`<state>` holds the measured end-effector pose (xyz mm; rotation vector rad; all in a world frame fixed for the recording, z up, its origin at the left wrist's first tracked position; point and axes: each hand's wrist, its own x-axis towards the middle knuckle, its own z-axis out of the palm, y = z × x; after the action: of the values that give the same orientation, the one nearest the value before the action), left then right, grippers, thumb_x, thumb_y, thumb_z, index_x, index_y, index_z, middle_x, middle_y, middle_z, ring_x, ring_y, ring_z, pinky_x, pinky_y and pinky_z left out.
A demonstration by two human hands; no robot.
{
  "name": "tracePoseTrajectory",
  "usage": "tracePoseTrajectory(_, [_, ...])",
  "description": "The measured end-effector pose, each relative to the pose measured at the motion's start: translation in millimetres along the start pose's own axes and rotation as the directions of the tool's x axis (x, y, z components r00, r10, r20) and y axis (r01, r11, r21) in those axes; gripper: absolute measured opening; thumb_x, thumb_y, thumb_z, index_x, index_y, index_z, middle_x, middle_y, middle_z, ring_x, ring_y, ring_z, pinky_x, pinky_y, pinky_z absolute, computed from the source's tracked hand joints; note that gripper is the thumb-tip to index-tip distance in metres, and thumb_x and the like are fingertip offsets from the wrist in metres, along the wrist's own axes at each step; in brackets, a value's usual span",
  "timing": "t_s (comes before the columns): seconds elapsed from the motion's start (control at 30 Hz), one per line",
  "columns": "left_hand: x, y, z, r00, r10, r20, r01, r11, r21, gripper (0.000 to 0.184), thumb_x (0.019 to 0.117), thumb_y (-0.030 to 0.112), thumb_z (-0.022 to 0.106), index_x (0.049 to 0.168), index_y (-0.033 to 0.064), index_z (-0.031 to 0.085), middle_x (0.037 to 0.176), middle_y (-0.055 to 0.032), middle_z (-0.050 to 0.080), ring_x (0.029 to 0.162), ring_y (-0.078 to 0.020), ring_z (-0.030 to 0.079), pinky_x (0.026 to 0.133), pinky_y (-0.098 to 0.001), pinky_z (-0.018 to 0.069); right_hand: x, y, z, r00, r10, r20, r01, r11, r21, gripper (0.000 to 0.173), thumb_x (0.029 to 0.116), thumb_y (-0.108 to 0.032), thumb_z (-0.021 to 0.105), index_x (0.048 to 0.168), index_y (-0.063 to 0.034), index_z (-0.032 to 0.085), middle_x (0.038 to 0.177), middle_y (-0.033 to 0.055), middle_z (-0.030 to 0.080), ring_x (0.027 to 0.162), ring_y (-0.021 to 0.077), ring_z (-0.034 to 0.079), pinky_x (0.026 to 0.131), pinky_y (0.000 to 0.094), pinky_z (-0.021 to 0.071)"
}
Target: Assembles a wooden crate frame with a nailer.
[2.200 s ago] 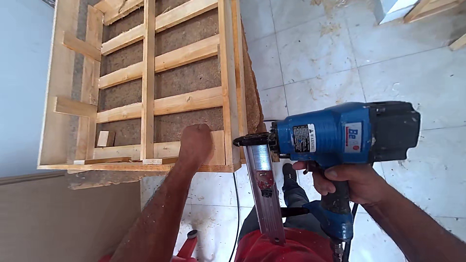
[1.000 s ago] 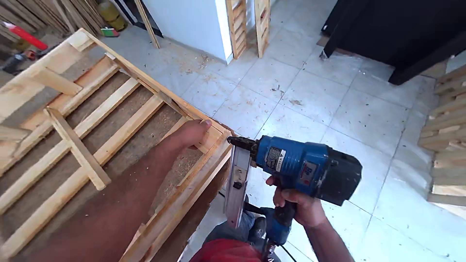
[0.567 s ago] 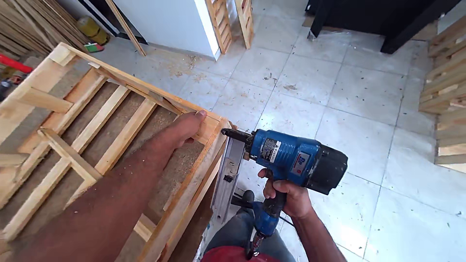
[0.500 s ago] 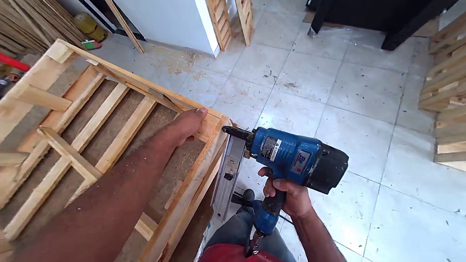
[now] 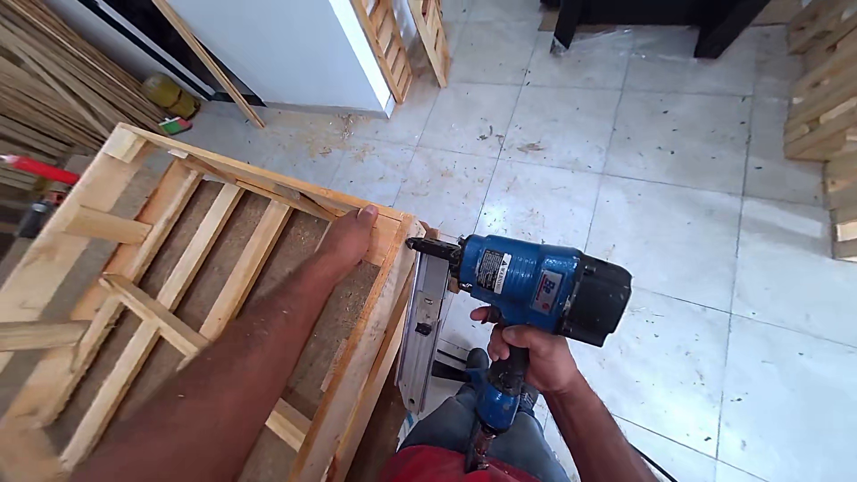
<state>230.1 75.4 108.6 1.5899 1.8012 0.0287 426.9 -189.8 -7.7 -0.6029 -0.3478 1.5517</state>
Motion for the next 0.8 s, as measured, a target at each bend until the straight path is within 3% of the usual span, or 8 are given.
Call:
tracePoseTrajectory(0.07, [2.6,-3.0,8.1,0.986,0.089,-0.138,-0.063,0.982,0.18,0.072,0.1089,0.058,0.022,0.123,0.0015,0.064,0.115,-0.0273,0.067,0.112,-0.0443,0.065,0.093,-0.0686,0.0484,-1.6,5.4,1.8,1.0,-0.017,0.02,0.017,1.0,0.0,0.023,0.0868,-0.009,0.068,0.109,-0.0064,0.072,0.074,0.0105,0.068,0.06,0.0167,0.065,0.065,0.0354,0.0594])
tracePoseTrajectory(0.2, [2.5,-5.5,11.9,0.982,0.105,-0.155,-0.058,0.959,0.278,0.076,0.1084,0.059,0.016,0.113,0.0016,0.066,0.105,-0.0255,0.068,0.105,-0.044,0.066,0.084,-0.0698,0.0498,-5.7,6.3,2.1,1.0,-0.015,0.014,0.015,1.0,-0.018,0.022,0.0873,-0.009,0.067,0.108,-0.0068,0.072,0.071,0.0095,0.067,0.061,0.0171,0.066,0.066,0.0363,0.0598])
tracePoseTrajectory(0.37, [5.2,-1.8,11.4,0.984,0.112,-0.141,-0.066,0.952,0.298,0.075,0.1091,0.057,0.016,0.11,0.0006,0.065,0.102,-0.0262,0.067,0.102,-0.0436,0.067,0.084,-0.0689,0.0502,-5.0,10.0,-3.0,1.0,-0.016,0.021,0.016,1.0,0.005,0.02,0.0887,-0.01,0.066,0.108,-0.0057,0.071,0.068,0.0076,0.066,0.062,0.0169,0.067,0.07,0.0371,0.06])
tracePoseTrajectory(0.57, [4.9,0.8,9.6,0.986,0.123,-0.114,-0.082,0.945,0.315,0.076,0.1097,0.055,0.013,0.105,-0.001,0.064,0.098,-0.0259,0.066,0.098,-0.043,0.067,0.082,-0.067,0.0506,-5.3,6.7,-3.4,0.999,0.013,0.033,-0.012,1.0,-0.021,0.013,0.0876,-0.01,0.067,0.1,-0.0068,0.071,0.083,0.0093,0.068,0.062,0.014,0.064,0.067,0.0329,0.0593])
tracePoseTrajectory(0.7, [3.6,0.4,9.7,0.985,0.12,-0.121,-0.076,0.944,0.323,0.076,0.1091,0.056,0.013,0.105,-0.0006,0.064,0.096,-0.0252,0.066,0.097,-0.0424,0.067,0.081,-0.0664,0.0511,-11.4,12.7,-4.1,0.998,0.002,0.06,0.001,0.999,-0.049,0.016,0.0903,-0.012,0.065,0.105,-0.0078,0.071,0.07,0.0053,0.065,0.063,0.0148,0.065,0.071,0.0359,0.0592])
tracePoseTrajectory(0.8, [-0.1,2.5,8.9,0.983,0.135,-0.125,-0.087,0.939,0.332,0.075,0.1099,0.054,0.014,0.105,-0.0017,0.064,0.098,-0.026,0.066,0.099,-0.0434,0.067,0.083,-0.0675,0.0504,-17.1,20.8,-1.2,0.999,0.004,0.047,0.0,0.997,-0.072,0.015,0.0912,-0.012,0.065,0.105,-0.0096,0.072,0.073,0.0037,0.067,0.066,0.0135,0.065,0.071,0.0351,0.0587])
